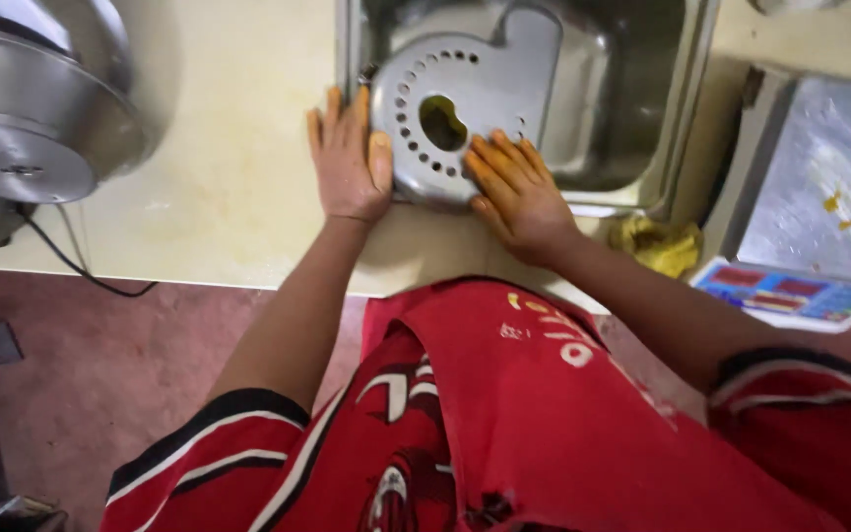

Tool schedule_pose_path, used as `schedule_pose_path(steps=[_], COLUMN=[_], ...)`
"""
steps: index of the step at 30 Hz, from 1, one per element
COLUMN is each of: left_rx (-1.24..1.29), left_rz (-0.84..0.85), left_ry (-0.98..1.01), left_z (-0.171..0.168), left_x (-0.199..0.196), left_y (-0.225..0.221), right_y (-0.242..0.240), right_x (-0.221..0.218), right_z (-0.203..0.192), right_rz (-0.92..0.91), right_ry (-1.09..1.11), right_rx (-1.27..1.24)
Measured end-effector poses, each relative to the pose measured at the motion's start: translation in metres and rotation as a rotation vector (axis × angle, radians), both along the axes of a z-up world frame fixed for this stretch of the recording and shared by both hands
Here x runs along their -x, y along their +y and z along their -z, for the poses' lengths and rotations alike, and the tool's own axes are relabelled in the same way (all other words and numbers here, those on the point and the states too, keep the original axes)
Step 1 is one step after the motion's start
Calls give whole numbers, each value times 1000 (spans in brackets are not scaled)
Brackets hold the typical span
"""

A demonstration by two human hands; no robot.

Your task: Washing and scrubbing a metal machine component in a sink

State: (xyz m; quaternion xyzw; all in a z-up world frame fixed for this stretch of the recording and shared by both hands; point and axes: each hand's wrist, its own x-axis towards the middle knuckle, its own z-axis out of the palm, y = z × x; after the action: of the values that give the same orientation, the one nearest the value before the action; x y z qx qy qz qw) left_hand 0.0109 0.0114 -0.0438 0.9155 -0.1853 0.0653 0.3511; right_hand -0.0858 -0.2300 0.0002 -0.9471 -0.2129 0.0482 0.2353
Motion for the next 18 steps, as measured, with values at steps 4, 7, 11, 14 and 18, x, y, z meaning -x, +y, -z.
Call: schedule_pose_path(steps=[4, 7, 11, 14, 18], left_rx=[-27, -35, 9, -4, -23], left_rz=[9, -10, -31, -44, -28], left_ry=[7, 26, 22, 41, -5], left_z=[4, 4, 1, -9, 17], left_x=[1, -2, -3, -3, -4], left_y=[1, 3, 2, -2, 1], right_y=[50, 77, 35, -2, 56], right_x=[-6, -21, -16, 5, -23], right_z=[10, 14, -2, 0, 2], right_rz=[74, -12, -8, 69, 112], right_ry=[1, -116, -6, -72, 3], right_rx=[91, 163, 9, 6, -11])
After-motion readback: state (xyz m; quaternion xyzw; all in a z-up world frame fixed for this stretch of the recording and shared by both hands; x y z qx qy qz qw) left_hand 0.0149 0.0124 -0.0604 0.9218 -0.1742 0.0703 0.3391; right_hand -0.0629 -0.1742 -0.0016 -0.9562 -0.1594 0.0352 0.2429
